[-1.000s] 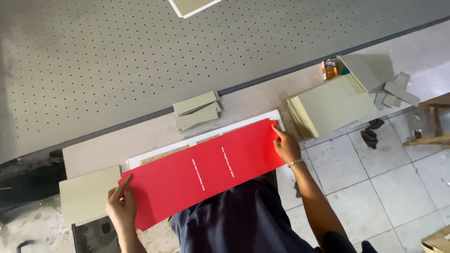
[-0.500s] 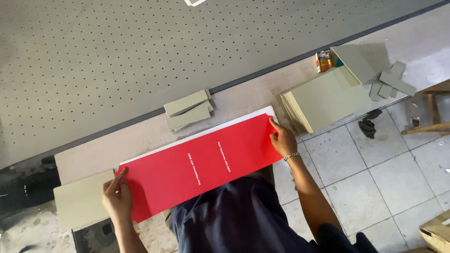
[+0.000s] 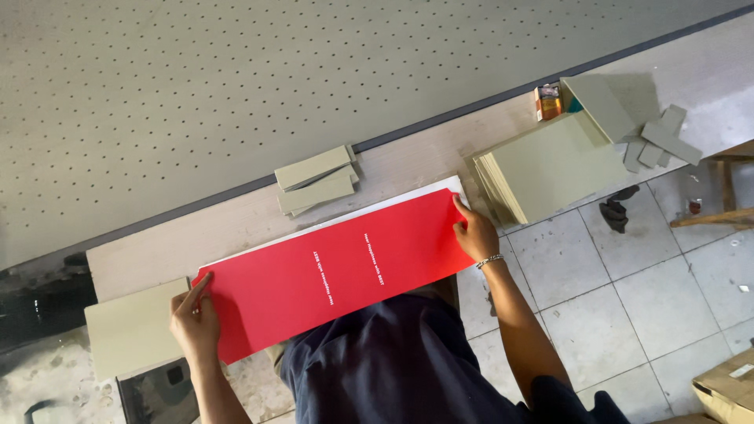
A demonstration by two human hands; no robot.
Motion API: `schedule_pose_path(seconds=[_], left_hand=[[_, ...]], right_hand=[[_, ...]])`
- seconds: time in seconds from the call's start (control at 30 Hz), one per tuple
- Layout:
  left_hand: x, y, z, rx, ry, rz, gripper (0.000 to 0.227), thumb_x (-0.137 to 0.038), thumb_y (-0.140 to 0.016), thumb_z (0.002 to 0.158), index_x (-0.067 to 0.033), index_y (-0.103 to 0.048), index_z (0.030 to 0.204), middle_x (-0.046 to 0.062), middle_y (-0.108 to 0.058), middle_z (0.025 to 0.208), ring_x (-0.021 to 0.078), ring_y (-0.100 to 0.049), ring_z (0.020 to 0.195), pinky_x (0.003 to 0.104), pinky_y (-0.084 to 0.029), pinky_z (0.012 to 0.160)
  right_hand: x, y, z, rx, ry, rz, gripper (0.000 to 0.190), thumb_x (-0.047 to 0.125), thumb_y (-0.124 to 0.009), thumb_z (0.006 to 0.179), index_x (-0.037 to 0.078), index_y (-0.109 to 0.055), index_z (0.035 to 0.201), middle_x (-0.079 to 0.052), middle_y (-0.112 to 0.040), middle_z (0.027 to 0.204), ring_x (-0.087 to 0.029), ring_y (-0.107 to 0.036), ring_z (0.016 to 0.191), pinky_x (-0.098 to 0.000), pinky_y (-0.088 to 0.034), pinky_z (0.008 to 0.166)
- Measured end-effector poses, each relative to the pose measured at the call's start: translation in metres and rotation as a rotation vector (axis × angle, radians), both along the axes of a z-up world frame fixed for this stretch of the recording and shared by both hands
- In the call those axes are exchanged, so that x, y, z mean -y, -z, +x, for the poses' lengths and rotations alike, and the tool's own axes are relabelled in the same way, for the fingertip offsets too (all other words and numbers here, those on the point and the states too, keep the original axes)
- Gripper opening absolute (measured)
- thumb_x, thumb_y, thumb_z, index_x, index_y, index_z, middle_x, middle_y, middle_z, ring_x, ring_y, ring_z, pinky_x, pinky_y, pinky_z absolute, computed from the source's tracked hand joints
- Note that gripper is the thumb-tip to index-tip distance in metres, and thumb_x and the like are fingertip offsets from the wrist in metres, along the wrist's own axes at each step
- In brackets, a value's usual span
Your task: The person stacks beige book covers on a table and places a red cover over them. The person removes the red cover and continues stacking the beige covers by hand.
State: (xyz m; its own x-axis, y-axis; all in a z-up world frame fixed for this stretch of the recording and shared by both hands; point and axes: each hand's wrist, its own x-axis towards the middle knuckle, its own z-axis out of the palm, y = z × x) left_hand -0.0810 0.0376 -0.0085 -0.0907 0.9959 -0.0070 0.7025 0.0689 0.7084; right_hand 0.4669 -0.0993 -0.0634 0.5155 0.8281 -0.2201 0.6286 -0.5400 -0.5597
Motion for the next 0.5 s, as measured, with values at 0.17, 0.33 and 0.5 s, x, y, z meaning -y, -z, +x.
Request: schedule_pose_path(seconds=[0.17, 0.33, 0.5], left_hand=[[-0.010, 0.024, -0.027, -0.051, 0.031, 0.022, 0.048, 0.000, -0.051, 0.101, -0.0243, -0.074, 0.136, 0.009, -0.056, 0.111, 0.0214, -0.053, 0.072, 0.035, -0.046, 0.074], [-0.021, 0.055, -0.047, -0.065, 0.033, 0.075, 0.046, -0.004, -0.057, 0.098, -0.0277, -0.076, 0.133, 0.014, -0.061, 0.106, 0.0320, -0.064, 0.088, 0.040, -0.052, 0.086], [-0.020, 0.070, -0.041, -0.026, -0.070, 0.062, 0.047, -0.003, -0.057, 0.092, -0.0251, -0.078, 0.128, 0.024, -0.064, 0.099, 0.0495, -0.065, 0.094, 0.051, -0.055, 0.084]], right_hand=[[-0.007, -0.006, -0.020, -0.008, 0.031, -0.067, 0.076, 0.009, -0.052, 0.086, 0.032, -0.045, 0.159, -0.001, -0.041, 0.059, -0.020, -0.041, 0.054, -0.0374, -0.038, 0.054], [-0.004, -0.007, -0.032, 0.034, 0.007, -0.025, 0.071, 0.013, -0.054, 0.086, 0.029, -0.051, 0.155, -0.018, -0.061, 0.092, -0.036, -0.059, 0.088, -0.0469, -0.049, 0.079], [-0.009, 0.025, -0.009, 0.000, -0.152, 0.045, 0.067, 0.013, -0.063, 0.087, 0.017, -0.058, 0.153, -0.029, -0.069, 0.125, -0.047, -0.061, 0.120, -0.0501, -0.052, 0.100]])
